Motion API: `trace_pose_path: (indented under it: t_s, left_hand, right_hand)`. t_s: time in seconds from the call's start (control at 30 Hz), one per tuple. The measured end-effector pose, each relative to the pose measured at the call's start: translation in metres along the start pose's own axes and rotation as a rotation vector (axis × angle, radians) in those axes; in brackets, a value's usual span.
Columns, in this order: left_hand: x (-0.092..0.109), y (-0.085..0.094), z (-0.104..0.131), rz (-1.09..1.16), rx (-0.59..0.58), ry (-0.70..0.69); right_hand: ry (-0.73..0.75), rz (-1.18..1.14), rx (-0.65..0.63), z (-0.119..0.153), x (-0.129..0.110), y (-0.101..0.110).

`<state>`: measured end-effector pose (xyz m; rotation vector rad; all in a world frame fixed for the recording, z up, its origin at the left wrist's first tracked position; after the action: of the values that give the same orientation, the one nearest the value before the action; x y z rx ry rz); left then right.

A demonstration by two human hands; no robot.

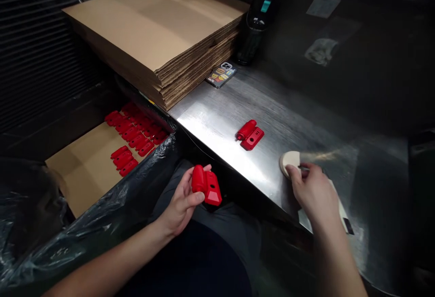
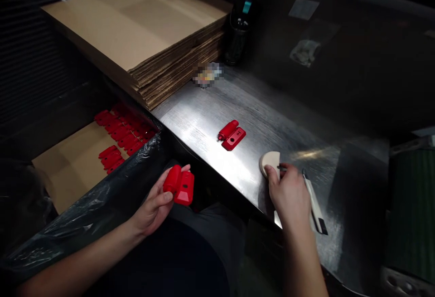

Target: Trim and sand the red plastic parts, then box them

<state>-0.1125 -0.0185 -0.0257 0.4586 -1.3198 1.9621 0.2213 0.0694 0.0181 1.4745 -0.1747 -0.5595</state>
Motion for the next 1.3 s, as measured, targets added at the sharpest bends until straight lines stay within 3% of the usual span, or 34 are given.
trace_pose_path:
  t_s: [0.1, 0.2, 0.3, 0.43, 0.53, 0.8, 1.3]
  left_hand:
    - [0.000, -0.006, -0.003, -0.029, 0.029, -0.036]
    - [0.001, -0.008, -0.005, -0.055, 0.054, -0.069]
    - [0.001, -0.008, -0.007, -0.081, 0.067, -0.093]
    - [-0.001, -0.009, -0.009, -0.176, 0.033, -0.157]
    - [-0.001, -0.010, -0.008, -0.342, -0.015, -0.261]
    - [0.002, -0.011, -0.007, -0.530, -0.035, -0.356]
    - [0.001, -0.013, -0.009, -0.479, -0.008, -0.282]
  right_hand:
    - [-0.030, 0.006, -0.094, -0.016, -0.004, -0.006]
    - [-0.028, 0.013, -0.108, -0.004, -0.007, -0.002]
    - [0.011, -0.106, -0.109, 0.044, -0.019, 0.003]
    - [0.263, -0.516, -0.321, 0.128, -0.059, -0.004]
    - [0.405, -0.528, -0.339, 0.162, -0.086, -0.012]
    - [0.421, -0.494, -0.238, 0.162, -0.096, -0.013]
    - [0.399, -0.509, -0.306, 0.162, -0.098, -0.010]
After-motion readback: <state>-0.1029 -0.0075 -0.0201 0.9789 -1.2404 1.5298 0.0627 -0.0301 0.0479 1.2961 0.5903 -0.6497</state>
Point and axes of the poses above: each hand's wrist, its own z-axis away from the middle knuckle, its own y-axis out of the back of the hand, x = y × z, the point moved 4 cm from there along -z, towards the middle knuckle, and after that the axes turned 2 degrees about z, right-handed, at the moved point
